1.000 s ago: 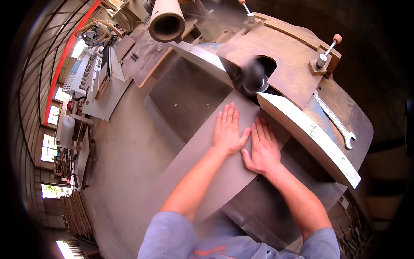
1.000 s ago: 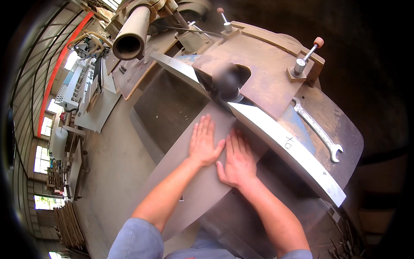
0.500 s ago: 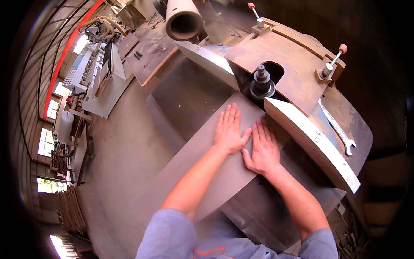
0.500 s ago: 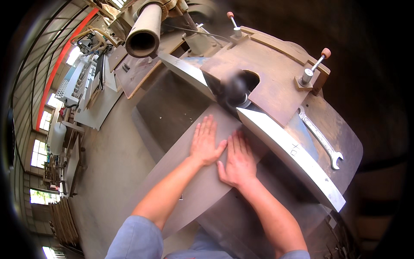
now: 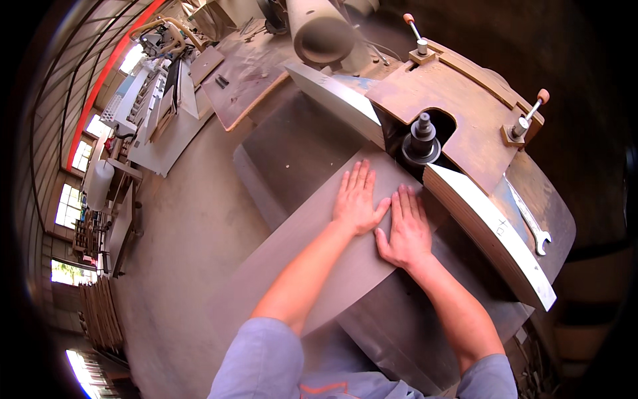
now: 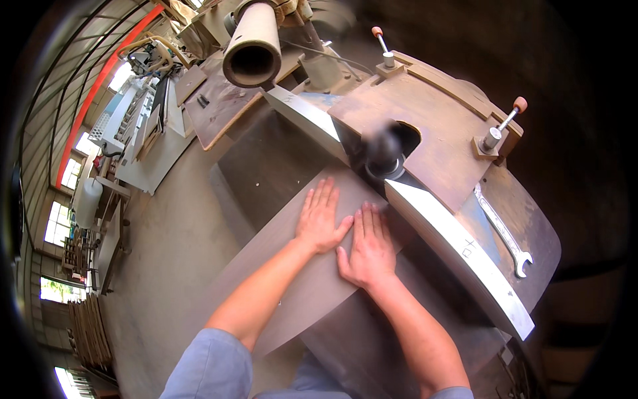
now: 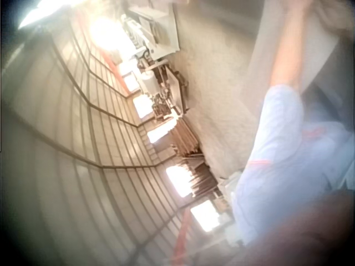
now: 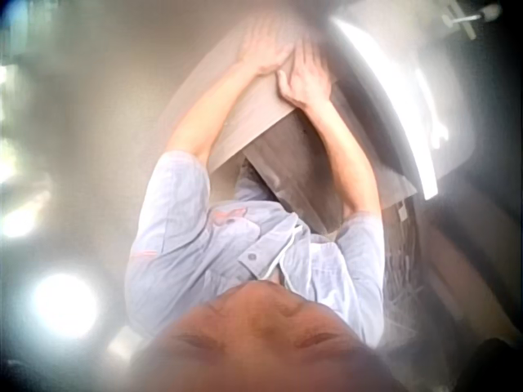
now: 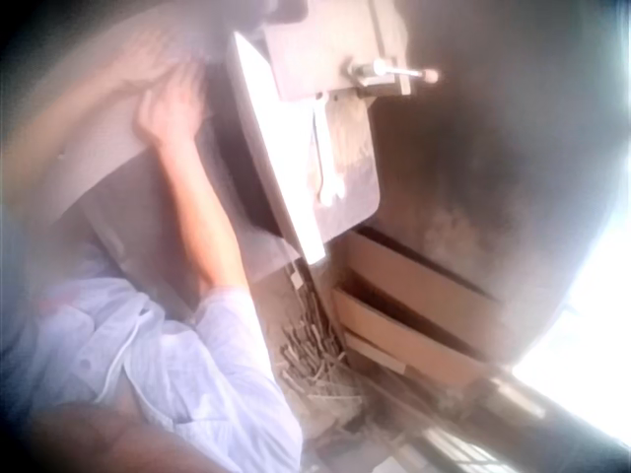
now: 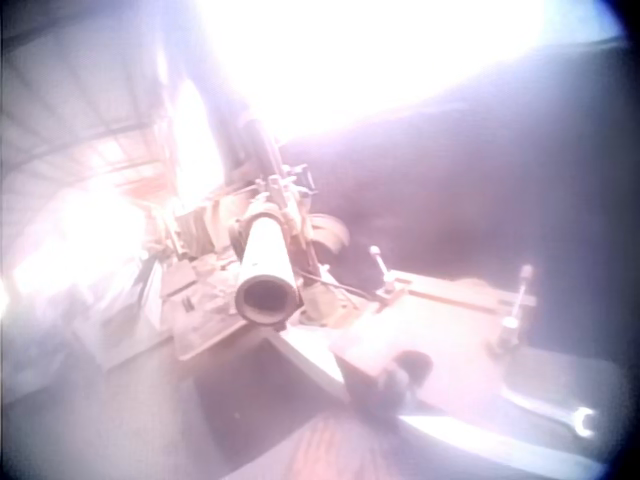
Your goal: The person repeatedly sands the edges of large rectangular wood panels using a stationary edge sander. The person picks up each panel, runs its edges against the sander, flips the panel to sand the opposite side, and then places the panel on a nearby table or stack.
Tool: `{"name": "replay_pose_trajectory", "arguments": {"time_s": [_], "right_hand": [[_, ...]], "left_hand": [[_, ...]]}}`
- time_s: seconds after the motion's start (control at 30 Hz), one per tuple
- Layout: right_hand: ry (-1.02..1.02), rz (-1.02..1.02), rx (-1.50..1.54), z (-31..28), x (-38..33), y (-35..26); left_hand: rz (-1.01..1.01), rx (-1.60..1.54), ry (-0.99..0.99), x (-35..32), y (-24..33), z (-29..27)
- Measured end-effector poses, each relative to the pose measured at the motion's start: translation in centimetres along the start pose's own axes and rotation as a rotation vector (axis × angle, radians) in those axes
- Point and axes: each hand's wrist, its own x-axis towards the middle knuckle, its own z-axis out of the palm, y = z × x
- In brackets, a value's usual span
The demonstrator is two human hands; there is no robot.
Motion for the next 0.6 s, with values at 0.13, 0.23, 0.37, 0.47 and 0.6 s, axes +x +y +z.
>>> {"name": "replay_pose_trajectory", "arguments": {"time_s": [0.13, 0.23, 0.37, 0.47, 0.6], "right_hand": [[-0.012, 0.009, 0.002, 0.5, 0.9, -0.3], [0.001, 0.010, -0.020, 0.9, 1.5, -0.6], [0.018, -0.004, -0.026, 1.6, 2.6, -1.0], [0.031, -0.013, -0.031, 2.1, 3.3, -1.1], [0.024, -0.014, -0.028, 2.5, 4.3, -1.5]], "left_hand": [[0.036, -0.028, 0.094, 0.4, -1.1, 0.6], [0.043, -0.033, 0.107, 0.8, -1.8, 0.6], [0.048, -0.028, 0.122, 1.5, -3.1, 0.6], [0.051, -0.008, 0.124, 1.9, -3.9, 0.7], [0.039, -0.018, 0.113, 2.4, -4.9, 0.5]]}}
